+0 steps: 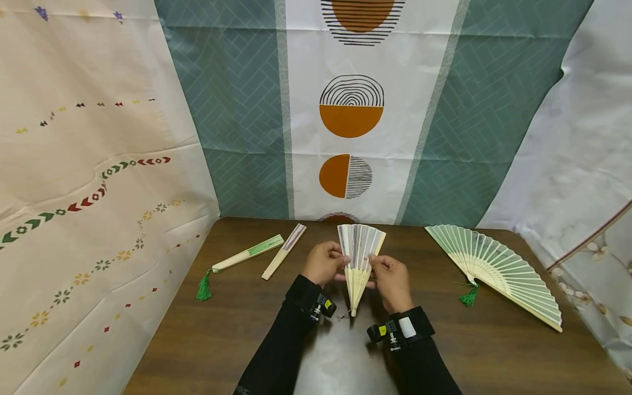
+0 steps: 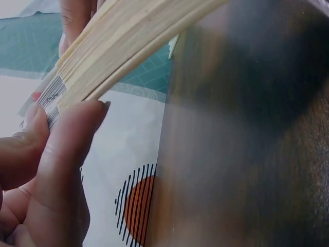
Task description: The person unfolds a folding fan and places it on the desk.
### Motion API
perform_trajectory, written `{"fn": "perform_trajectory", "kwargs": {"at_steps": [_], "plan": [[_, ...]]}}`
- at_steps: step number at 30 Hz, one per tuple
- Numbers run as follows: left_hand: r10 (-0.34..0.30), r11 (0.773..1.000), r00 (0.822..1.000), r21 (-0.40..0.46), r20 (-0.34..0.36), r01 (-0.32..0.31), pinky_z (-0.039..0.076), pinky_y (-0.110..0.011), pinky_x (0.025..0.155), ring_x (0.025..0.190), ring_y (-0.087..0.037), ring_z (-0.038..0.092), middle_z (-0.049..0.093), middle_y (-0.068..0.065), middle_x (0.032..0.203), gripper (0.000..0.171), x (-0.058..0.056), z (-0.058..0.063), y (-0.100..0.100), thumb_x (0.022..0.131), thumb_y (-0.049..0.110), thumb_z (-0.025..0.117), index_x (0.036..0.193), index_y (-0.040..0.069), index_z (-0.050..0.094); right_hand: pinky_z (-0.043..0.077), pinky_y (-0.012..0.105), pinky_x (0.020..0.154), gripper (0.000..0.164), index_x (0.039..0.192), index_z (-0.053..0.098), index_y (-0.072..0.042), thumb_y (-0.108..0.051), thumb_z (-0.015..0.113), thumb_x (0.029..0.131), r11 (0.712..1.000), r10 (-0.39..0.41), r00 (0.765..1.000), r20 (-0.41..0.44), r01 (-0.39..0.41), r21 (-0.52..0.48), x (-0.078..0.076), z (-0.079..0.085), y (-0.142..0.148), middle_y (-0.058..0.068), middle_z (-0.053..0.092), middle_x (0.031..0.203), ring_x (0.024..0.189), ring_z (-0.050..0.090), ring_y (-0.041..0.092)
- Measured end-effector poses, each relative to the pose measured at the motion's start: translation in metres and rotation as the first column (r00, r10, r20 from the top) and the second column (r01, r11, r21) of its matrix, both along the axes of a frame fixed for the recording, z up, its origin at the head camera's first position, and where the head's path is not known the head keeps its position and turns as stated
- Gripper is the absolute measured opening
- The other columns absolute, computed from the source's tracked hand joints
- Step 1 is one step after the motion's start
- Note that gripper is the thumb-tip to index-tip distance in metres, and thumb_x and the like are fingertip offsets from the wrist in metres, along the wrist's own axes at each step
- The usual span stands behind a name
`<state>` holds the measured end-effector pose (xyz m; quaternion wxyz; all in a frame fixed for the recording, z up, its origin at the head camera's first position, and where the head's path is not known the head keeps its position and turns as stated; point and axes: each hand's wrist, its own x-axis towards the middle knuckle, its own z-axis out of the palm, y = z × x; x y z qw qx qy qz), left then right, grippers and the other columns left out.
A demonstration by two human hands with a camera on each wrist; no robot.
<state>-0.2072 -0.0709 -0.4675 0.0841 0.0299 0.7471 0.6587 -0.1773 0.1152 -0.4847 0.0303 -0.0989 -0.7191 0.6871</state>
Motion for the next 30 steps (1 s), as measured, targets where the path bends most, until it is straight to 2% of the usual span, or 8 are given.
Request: {"fn": "perform_trajectory", "kwargs": {"at_steps": [6,12,18,22,26,30], "plan": [[0.012,1.000,1.000,0.016,0.010,-0.012,0.076,-0.050,0.073,0.082,-0.018,0.069,0.065,-0.004,0.093,0.011,-0.002,-0.001,0.000,0.107,-0.001,0.076,0.110,-0.004,0.066,0.069,0.023,0.063,0.035,0.122,0.075,0.011,-0.023,0.067,0.118,0.999,-0.031,0.999,0.014,0.031,0.007,-0.002,-0.004,0.003,0.005,0.079,0.093,0.081,0.072,0.008],[0.027,0.999,1.000,0.045,0.015,-0.028,0.074,-0.041,0.067,0.080,-0.016,0.067,0.063,-0.003,0.091,0.009,-0.003,-0.002,0.001,0.108,-0.002,0.075,0.109,-0.005,0.066,0.071,0.025,0.064,0.034,0.122,0.074,0.012,-0.021,0.065,0.118,0.999,-0.052,0.999,0.012,0.052,-0.006,-0.003,-0.006,0.006,0.007,0.080,0.096,0.081,0.075,0.008],[0.040,0.996,0.999,0.084,0.009,-0.041,0.076,-0.051,0.074,0.080,-0.015,0.067,0.063,-0.004,0.090,0.009,-0.003,-0.003,0.001,0.108,-0.004,0.072,0.115,-0.008,0.067,0.070,0.024,0.064,0.036,0.122,0.074,0.011,-0.023,0.064,0.119,0.997,-0.075,0.997,0.019,0.075,-0.009,-0.003,-0.005,0.010,0.006,0.079,0.096,0.081,0.074,0.008],[0.051,0.992,0.999,0.116,0.016,-0.052,0.076,-0.047,0.071,0.081,-0.015,0.067,0.063,-0.003,0.089,0.008,-0.003,-0.005,0.002,0.108,-0.005,0.072,0.107,-0.004,0.064,0.070,0.023,0.064,0.037,0.123,0.073,0.012,-0.024,0.064,0.119,0.996,-0.087,0.995,0.048,0.088,-0.019,-0.002,-0.004,0.012,0.004,0.073,0.094,0.082,0.071,0.009],[0.071,0.985,0.997,0.155,0.031,-0.075,0.075,-0.041,0.068,0.082,-0.016,0.067,0.059,-0.002,0.087,0.019,-0.004,-0.006,0.001,0.108,-0.007,0.071,0.098,0.001,0.057,0.070,0.023,0.064,0.039,0.125,0.071,0.013,-0.025,0.065,0.119,0.993,-0.106,0.993,0.051,0.109,-0.046,-0.001,-0.003,0.014,0.002,0.069,0.094,0.083,0.068,0.009],[0.084,0.979,0.996,0.182,0.033,-0.088,0.076,-0.043,0.072,0.083,-0.017,0.066,0.056,-0.001,0.086,0.021,-0.006,-0.006,0.000,0.109,-0.008,0.069,0.097,0.003,0.055,0.070,0.023,0.064,0.039,0.127,0.069,0.015,-0.023,0.064,0.119,0.988,-0.128,0.991,0.031,0.130,-0.083,-0.002,-0.004,0.016,0.002,0.068,0.097,0.082,0.070,0.007]]}}
